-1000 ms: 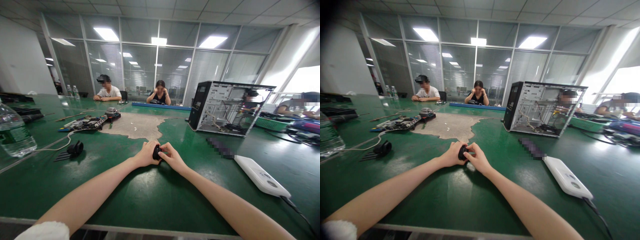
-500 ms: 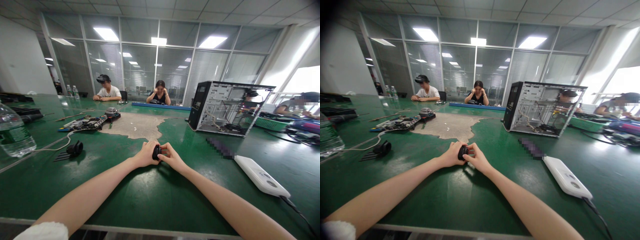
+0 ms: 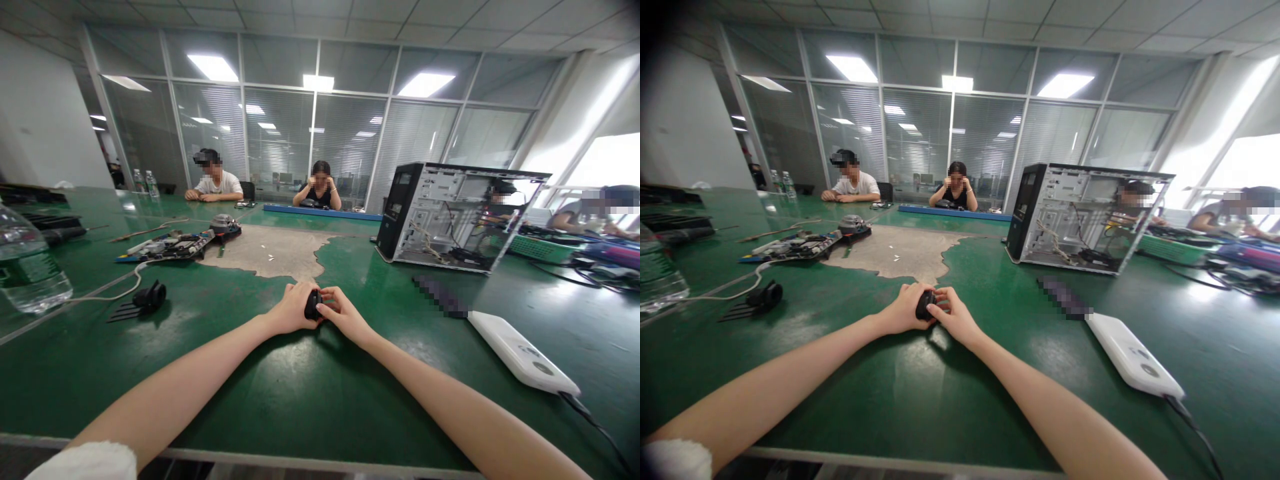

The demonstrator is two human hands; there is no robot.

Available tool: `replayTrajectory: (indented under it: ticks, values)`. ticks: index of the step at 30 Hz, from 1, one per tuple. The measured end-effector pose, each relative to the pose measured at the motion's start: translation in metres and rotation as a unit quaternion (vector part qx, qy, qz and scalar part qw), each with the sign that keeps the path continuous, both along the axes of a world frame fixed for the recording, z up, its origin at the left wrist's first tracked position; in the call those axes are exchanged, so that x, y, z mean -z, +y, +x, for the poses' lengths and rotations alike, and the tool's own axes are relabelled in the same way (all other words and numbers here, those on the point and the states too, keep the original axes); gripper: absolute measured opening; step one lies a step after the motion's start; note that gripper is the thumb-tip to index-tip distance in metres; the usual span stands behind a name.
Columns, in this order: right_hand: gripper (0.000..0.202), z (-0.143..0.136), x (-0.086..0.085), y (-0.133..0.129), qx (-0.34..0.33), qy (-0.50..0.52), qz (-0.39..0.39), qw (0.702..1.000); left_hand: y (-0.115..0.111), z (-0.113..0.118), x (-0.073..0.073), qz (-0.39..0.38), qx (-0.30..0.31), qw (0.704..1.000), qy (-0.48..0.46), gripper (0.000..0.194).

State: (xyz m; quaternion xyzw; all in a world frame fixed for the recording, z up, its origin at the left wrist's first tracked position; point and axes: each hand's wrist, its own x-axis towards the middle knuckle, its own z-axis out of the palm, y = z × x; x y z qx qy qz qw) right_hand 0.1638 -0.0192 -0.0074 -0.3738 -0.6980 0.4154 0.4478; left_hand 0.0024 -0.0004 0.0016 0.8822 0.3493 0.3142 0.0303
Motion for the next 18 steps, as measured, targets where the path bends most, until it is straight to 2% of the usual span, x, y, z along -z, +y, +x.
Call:
replayTrajectory:
  ticks: [9, 18]
  values:
    - [0.025, -0.0003, -0.0047, -0.006, -0.015, 0.0, 0.036, 0.999, 0.0013, -0.0006, 0.0013, -0.011, -0.014, 1.0, 0.006, 0.057]
    - [0.031, -0.0012, -0.0006, -0.001, -0.002, 0.002, 0.011, 1.0, -0.0018, -0.0005, -0.002, -0.023, -0.015, 1.0, 0.005, 0.056]
